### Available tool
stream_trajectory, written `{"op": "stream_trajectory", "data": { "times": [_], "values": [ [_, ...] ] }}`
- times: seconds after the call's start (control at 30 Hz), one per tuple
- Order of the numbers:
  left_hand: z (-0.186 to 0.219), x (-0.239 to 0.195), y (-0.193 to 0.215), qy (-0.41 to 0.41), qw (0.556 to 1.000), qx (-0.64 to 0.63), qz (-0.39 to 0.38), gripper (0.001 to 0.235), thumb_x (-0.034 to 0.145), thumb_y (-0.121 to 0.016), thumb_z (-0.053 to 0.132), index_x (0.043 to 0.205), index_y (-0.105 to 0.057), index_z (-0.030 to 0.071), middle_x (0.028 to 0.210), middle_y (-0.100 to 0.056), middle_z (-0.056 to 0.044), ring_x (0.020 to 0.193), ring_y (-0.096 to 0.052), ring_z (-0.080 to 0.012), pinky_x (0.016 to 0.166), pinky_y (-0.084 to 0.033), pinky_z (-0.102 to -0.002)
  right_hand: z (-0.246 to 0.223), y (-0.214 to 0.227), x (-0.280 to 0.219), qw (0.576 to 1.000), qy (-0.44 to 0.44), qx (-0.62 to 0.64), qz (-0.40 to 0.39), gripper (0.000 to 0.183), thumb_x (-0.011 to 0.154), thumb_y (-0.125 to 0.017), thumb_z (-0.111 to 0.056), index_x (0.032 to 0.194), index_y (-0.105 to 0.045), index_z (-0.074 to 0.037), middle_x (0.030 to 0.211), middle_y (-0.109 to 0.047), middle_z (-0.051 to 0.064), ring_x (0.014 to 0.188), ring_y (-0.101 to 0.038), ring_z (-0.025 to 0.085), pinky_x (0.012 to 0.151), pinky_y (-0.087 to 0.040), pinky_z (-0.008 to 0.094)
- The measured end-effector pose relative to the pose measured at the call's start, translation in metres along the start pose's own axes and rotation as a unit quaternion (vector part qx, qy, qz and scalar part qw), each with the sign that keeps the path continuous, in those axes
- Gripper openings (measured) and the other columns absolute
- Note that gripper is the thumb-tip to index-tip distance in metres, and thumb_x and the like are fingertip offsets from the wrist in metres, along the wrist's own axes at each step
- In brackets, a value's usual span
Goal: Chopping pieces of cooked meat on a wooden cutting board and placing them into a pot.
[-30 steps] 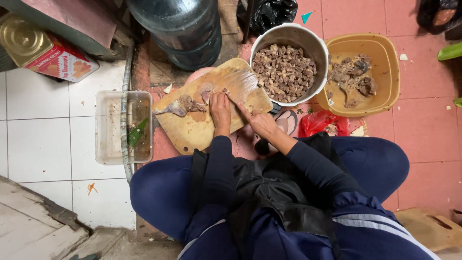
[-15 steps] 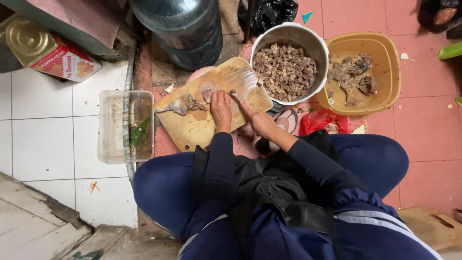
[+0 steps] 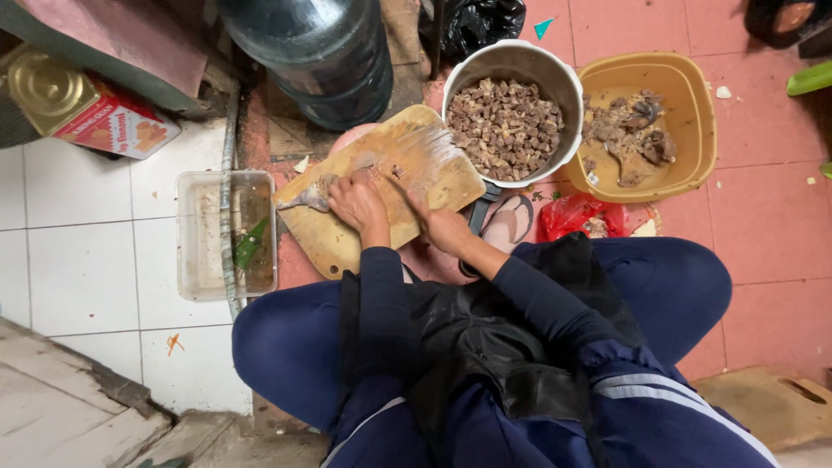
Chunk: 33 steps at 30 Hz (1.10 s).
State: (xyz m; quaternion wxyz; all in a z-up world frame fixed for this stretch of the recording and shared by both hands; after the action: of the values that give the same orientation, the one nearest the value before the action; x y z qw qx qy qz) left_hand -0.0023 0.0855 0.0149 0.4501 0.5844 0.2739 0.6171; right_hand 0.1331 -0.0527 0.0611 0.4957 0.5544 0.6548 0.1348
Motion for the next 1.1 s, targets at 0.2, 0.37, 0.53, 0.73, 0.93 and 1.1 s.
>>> {"op": "stream_trajectory", "data": {
  "times": [0.2, 0.37, 0.53, 0.73, 0.93, 1.1],
  "values": [
    [0.057, -0.008, 0.019, -0.097, 0.988, -0.123, 0.005, 0.012, 0.092, -0.064, 0.018, 0.094, -0.074, 0.026, 0.079, -0.073, 0.001, 0.079, -0.066, -0.0238, 0.078, -0.048, -0.039, 0.081, 0.066, 0.014, 0.991, -0.068, -0.031, 0.107, 0.068, 0.102, -0.036, -0.018, 0.164, -0.009, -0.027, 0.105, -0.069, 0.031, 0.104, -0.067, 0.050, 0.090, -0.055, 0.059],
    [0.069, -0.018, 0.030, -0.124, 0.982, -0.129, 0.059, 0.011, 0.095, -0.065, 0.017, 0.097, -0.071, 0.025, 0.091, -0.073, 0.004, 0.082, -0.067, -0.0199, 0.085, -0.053, -0.038, 0.044, 0.037, -0.004, 0.986, 0.031, -0.122, 0.110, 0.067, 0.100, -0.036, -0.017, 0.162, -0.017, -0.034, 0.099, -0.071, 0.022, 0.095, -0.072, 0.043, 0.085, -0.058, 0.053],
    [0.061, -0.026, -0.005, -0.128, 0.980, -0.139, 0.062, 0.007, 0.094, -0.064, 0.016, 0.092, -0.070, 0.020, 0.089, -0.070, 0.002, 0.079, -0.067, -0.0218, 0.085, -0.055, -0.038, 0.029, 0.016, -0.004, 0.960, 0.110, -0.176, 0.189, 0.061, 0.100, -0.035, -0.016, 0.159, -0.030, -0.030, 0.090, -0.069, 0.013, 0.081, -0.075, 0.037, 0.074, -0.061, 0.049],
    [0.059, -0.025, -0.008, -0.121, 0.978, -0.164, 0.045, 0.008, 0.095, -0.066, 0.015, 0.101, -0.070, 0.018, 0.097, -0.068, 0.000, 0.087, -0.066, -0.0223, 0.088, -0.053, -0.041, 0.029, 0.007, 0.021, 0.971, 0.106, -0.164, 0.137, 0.065, 0.099, -0.032, -0.015, 0.162, -0.021, -0.028, 0.094, -0.069, 0.014, 0.088, -0.074, 0.040, 0.080, -0.060, 0.050],
    [0.058, -0.021, -0.012, -0.129, 0.975, -0.181, 0.009, 0.011, 0.093, -0.069, 0.017, 0.104, -0.070, 0.018, 0.098, -0.065, 0.000, 0.089, -0.063, -0.0228, 0.090, -0.051, -0.040, 0.020, 0.008, 0.062, 0.994, 0.094, -0.051, 0.031, 0.069, 0.098, -0.029, -0.012, 0.164, -0.009, -0.026, 0.106, -0.070, 0.020, 0.108, -0.069, 0.043, 0.099, -0.052, 0.055],
    [0.056, -0.014, -0.004, -0.109, 0.974, -0.197, 0.012, 0.013, 0.089, -0.072, 0.014, 0.102, -0.072, 0.018, 0.093, -0.063, -0.001, 0.088, -0.064, -0.0226, 0.081, -0.055, -0.038, 0.033, 0.003, 0.015, 0.998, 0.031, -0.047, -0.008, 0.074, 0.096, -0.027, -0.015, 0.163, -0.001, -0.034, 0.117, -0.071, 0.019, 0.116, -0.066, 0.042, 0.103, -0.049, 0.055]
  ]
}}
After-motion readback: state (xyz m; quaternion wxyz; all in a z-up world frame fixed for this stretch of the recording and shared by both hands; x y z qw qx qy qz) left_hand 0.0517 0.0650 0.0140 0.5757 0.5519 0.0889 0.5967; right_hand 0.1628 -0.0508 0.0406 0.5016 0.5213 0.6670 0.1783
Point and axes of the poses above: each hand's wrist, its own x-axis towards the middle knuckle, its own y-axis out of the back of the hand, z = x × y, the point moved 6 cm from there along x, towards the middle knuckle
